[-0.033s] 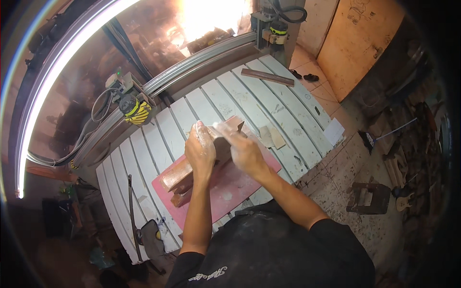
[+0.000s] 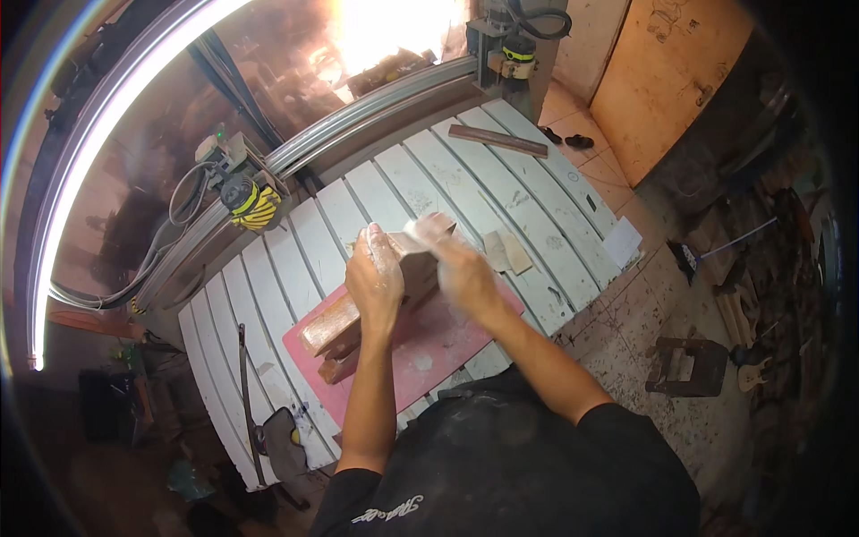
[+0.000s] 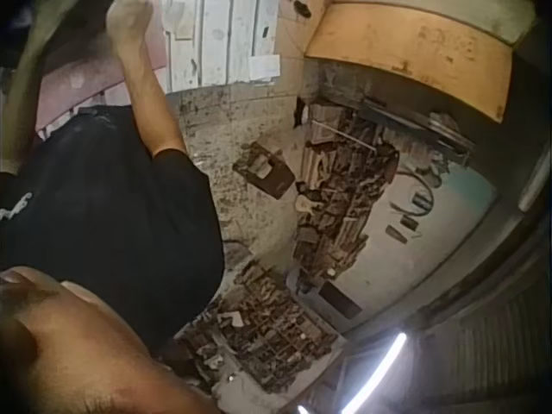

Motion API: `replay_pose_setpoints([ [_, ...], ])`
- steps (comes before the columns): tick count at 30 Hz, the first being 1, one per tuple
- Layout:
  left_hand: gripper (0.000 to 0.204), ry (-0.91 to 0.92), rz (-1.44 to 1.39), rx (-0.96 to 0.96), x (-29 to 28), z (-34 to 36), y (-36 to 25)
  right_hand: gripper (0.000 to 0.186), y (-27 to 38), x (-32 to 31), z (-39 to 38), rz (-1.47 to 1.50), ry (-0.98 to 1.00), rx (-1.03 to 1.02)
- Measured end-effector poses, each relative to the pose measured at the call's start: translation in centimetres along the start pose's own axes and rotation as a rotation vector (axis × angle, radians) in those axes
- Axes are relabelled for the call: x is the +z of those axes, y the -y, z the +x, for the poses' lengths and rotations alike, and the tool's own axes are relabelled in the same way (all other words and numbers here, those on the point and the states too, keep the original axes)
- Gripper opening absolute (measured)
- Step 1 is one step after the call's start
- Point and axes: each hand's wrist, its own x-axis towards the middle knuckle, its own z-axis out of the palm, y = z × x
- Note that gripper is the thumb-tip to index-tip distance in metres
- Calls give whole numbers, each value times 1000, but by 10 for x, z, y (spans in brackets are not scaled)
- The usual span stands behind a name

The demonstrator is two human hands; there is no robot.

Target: The person sands the edges and surfaces of a wooden guitar body by hand with sandpaper, turning the item over to reach various sides.

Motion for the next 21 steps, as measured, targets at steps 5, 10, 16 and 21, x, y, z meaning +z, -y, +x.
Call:
replay_pose_setpoints([
  [5,41,13,73,21,1,-11,-4,49,-3,-30,21,-165,82,169],
  [10,41,24,56,18,3,-13,-7,52,-28,-29,12,-94,39,129],
  [16,41,6,59,28,2,-15,-1,54,20,-22,8,142,160,-5],
  [21,40,-12,88,66,2,-13,-2,57,-3,-27,15,-101,70,127],
])
